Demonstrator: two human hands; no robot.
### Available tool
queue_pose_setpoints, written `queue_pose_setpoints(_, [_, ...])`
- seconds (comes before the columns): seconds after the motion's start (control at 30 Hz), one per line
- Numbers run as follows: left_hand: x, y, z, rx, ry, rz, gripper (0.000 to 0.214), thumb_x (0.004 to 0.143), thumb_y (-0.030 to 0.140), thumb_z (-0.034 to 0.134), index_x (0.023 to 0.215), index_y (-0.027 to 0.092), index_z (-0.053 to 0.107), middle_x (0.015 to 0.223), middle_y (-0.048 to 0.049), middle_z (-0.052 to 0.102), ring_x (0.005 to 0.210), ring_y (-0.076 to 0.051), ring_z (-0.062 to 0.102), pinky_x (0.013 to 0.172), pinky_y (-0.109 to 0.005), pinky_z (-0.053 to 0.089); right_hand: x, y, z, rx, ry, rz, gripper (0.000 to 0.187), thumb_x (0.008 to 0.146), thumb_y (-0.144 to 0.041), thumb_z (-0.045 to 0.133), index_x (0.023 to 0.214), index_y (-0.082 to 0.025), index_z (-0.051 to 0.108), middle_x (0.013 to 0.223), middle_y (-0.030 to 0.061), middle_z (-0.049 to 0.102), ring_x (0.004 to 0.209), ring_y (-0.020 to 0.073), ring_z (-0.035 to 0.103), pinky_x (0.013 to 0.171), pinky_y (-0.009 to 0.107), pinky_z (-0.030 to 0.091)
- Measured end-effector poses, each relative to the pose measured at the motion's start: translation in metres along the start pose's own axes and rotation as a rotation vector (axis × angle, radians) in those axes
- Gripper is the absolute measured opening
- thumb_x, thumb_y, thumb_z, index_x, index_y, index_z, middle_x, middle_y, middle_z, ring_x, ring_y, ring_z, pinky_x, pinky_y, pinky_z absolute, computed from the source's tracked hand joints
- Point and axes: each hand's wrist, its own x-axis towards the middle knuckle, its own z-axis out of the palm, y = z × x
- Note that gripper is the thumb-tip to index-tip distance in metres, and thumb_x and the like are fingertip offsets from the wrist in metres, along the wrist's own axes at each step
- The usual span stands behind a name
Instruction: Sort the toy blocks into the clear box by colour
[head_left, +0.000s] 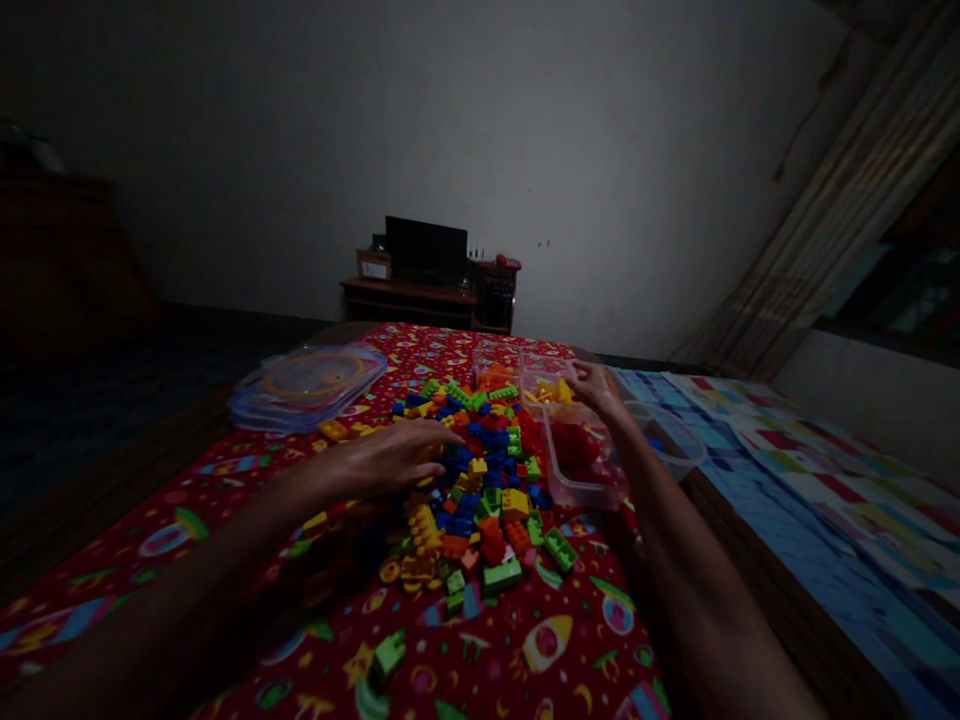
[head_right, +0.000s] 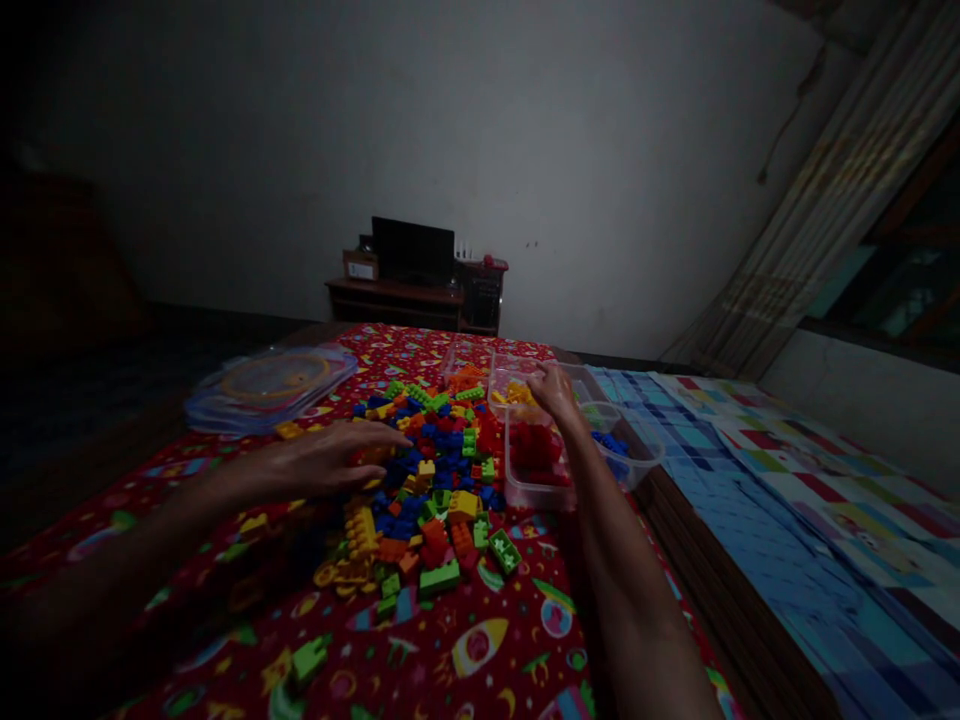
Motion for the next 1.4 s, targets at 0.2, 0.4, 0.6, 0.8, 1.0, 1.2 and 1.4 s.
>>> queue_pose_setpoints(0.2, [0.009, -0.031, 0.008, 0.123, 0.056, -0.036, 0.029, 0.074, 0.031, 0.051, 0.098, 0.023, 0.065, 0.103, -0.0059, 0.061, 0.094, -0.023, 0.06, 0.085, -0.033, 0.048, -0.058, -0.05, 0.017, -0.054, -0.244, -0.346, 0.025, 0.085, -0.016, 0.048, 0.095, -0.015, 0.071, 0.083, 0.006, 0.071, 0.071, 0.0138, 0.063, 0.065, 0.023, 0.046])
queue_pose_setpoints(0.4, [0.01, -0.057, 0.017, 0.155, 0.081, -0.021, 0.027, 0.073, 0.03, 0.056, 0.098, 0.025, 0.064, 0.099, -0.0038, 0.055, 0.089, -0.021, 0.058, 0.079, -0.03, 0.048, -0.127, -0.078, 0.037, -0.35, -0.35, -0.675, 0.018, 0.087, -0.029, 0.059, 0.098, -0.019, 0.067, 0.084, 0.0062, 0.065, 0.077, 0.016, 0.057, 0.067, 0.026, 0.037])
queue_pose_setpoints(0.6, [0.008, -0.045, 0.0, 0.043, 0.102, -0.099, 0.034, 0.072, 0.036, 0.058, 0.102, 0.022, 0.066, 0.098, -0.0037, 0.064, 0.091, -0.023, 0.061, 0.081, -0.032, 0.048, -0.134, -0.066, 0.047, -0.324, -0.301, -0.761, 0.023, 0.089, -0.027, 0.056, 0.108, -0.015, 0.059, 0.09, 0.008, 0.062, 0.081, 0.0169, 0.053, 0.071, 0.027, 0.035])
queue_pose_setpoints(0.8, [0.012, -0.018, -0.009, -0.442, 0.248, -0.264, 0.055, 0.063, 0.05, 0.067, 0.108, 0.019, 0.062, 0.093, -0.0037, 0.069, 0.082, -0.023, 0.066, 0.072, -0.034, 0.054, -0.114, -0.074, 0.047, -0.017, -0.339, -0.658, 0.02, 0.087, -0.021, 0.051, 0.106, -0.015, 0.055, 0.08, 0.0021, 0.059, 0.067, 0.0127, 0.049, 0.063, 0.023, 0.034])
queue_pose_setpoints(1.0, [0.021, 0.001, 0.011, -0.594, 0.33, -0.219, 0.054, 0.066, 0.054, 0.067, 0.105, 0.018, 0.063, 0.088, -0.0028, 0.069, 0.079, -0.021, 0.066, 0.067, -0.033, 0.056, -0.118, -0.083, 0.052, 0.185, -0.432, -0.65, 0.026, 0.086, -0.02, 0.051, 0.111, -0.014, 0.053, 0.071, -0.0026, 0.053, 0.059, 0.0091, 0.043, 0.057, 0.02, 0.03])
queue_pose_setpoints(1.2, [0.022, 0.005, 0.013, -0.628, 0.323, -0.211, 0.051, 0.07, 0.057, 0.062, 0.101, 0.018, 0.064, 0.086, -0.0038, 0.07, 0.079, -0.023, 0.068, 0.065, -0.035, 0.057, -0.108, -0.074, 0.041, 0.017, -0.36, -0.651, 0.011, 0.084, -0.015, 0.049, 0.089, -0.014, 0.058, 0.065, -0.0026, 0.05, 0.056, 0.0086, 0.04, 0.054, 0.021, 0.028])
queue_pose_setpoints(1.4, [0.013, -0.003, -0.008, -0.492, 0.362, -0.27, 0.043, 0.074, 0.053, 0.055, 0.099, 0.019, 0.067, 0.09, -0.0039, 0.072, 0.083, -0.023, 0.069, 0.072, -0.032, 0.056, -0.046, -0.047, 0.023, -0.28, -0.157, -0.339, 0.02, 0.086, -0.021, 0.048, 0.08, -0.014, 0.065, 0.07, 0.0048, 0.062, 0.06, 0.0122, 0.049, 0.057, 0.023, 0.033])
